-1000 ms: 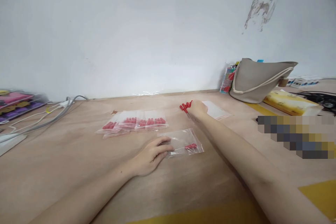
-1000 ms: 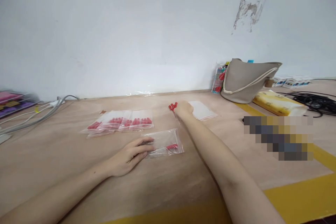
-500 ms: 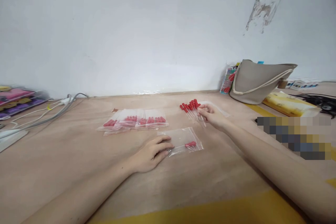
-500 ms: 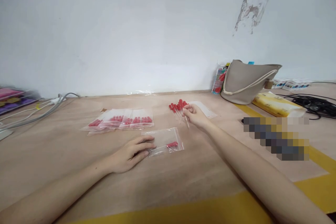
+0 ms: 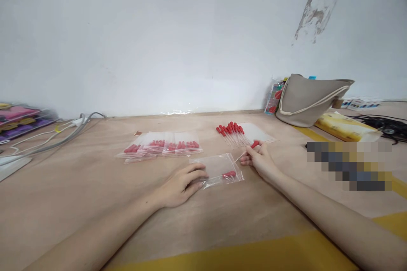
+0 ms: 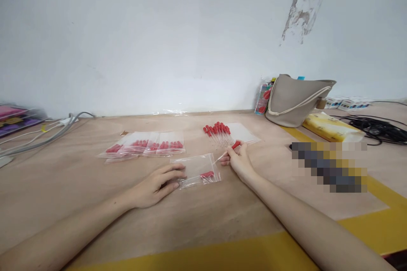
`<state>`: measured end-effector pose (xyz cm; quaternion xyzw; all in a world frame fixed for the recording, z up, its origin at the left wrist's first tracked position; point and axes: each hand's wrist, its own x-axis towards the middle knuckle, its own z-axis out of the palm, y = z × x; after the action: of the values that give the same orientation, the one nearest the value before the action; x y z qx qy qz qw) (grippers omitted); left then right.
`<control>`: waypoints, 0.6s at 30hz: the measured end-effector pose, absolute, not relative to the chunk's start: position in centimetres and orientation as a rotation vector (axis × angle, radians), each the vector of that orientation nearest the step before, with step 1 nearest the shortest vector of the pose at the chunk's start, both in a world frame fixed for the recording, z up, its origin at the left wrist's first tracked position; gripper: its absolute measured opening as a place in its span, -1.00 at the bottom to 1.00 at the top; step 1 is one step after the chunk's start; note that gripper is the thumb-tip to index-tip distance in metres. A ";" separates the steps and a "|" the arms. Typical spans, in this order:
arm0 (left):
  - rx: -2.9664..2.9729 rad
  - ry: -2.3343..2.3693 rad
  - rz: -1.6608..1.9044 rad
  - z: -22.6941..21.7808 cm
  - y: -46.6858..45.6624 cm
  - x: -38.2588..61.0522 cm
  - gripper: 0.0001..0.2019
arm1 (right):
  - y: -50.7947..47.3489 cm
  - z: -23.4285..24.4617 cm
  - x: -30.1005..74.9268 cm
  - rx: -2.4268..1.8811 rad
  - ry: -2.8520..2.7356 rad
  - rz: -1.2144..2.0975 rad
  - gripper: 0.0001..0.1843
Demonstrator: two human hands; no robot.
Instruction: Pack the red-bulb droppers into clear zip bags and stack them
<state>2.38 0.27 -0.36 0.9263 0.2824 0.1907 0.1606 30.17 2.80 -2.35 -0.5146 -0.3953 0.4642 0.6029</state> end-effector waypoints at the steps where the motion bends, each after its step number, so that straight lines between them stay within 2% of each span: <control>1: 2.641 0.817 0.555 -0.3 0.2 2.4 -0.72 | 2.6 -2.3 30.0 -1.192 -0.908 1.094 -0.49; 8: 2.627 0.854 0.561 -0.2 0.1 2.5 -0.67 | 1.5 -1.8 29.9 -1.153 -0.877 1.410 -0.86; 12: 2.617 0.861 0.581 -0.3 0.1 2.4 -0.66 | 1.6 -1.3 31.4 -1.221 -1.230 1.466 -0.77; 15: 2.615 0.857 0.580 -0.3 0.2 2.4 -0.66 | 1.8 -1.1 32.2 -1.323 -1.568 1.379 -0.67; 18: 2.619 0.851 0.585 -0.3 0.2 2.5 -0.66 | 2.2 -1.1 32.3 -1.367 -1.709 1.270 -0.66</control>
<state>2.47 0.21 -0.34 0.9179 0.2982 0.2050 0.1626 32.33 2.21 -1.14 -0.5153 -0.6442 0.4786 0.3007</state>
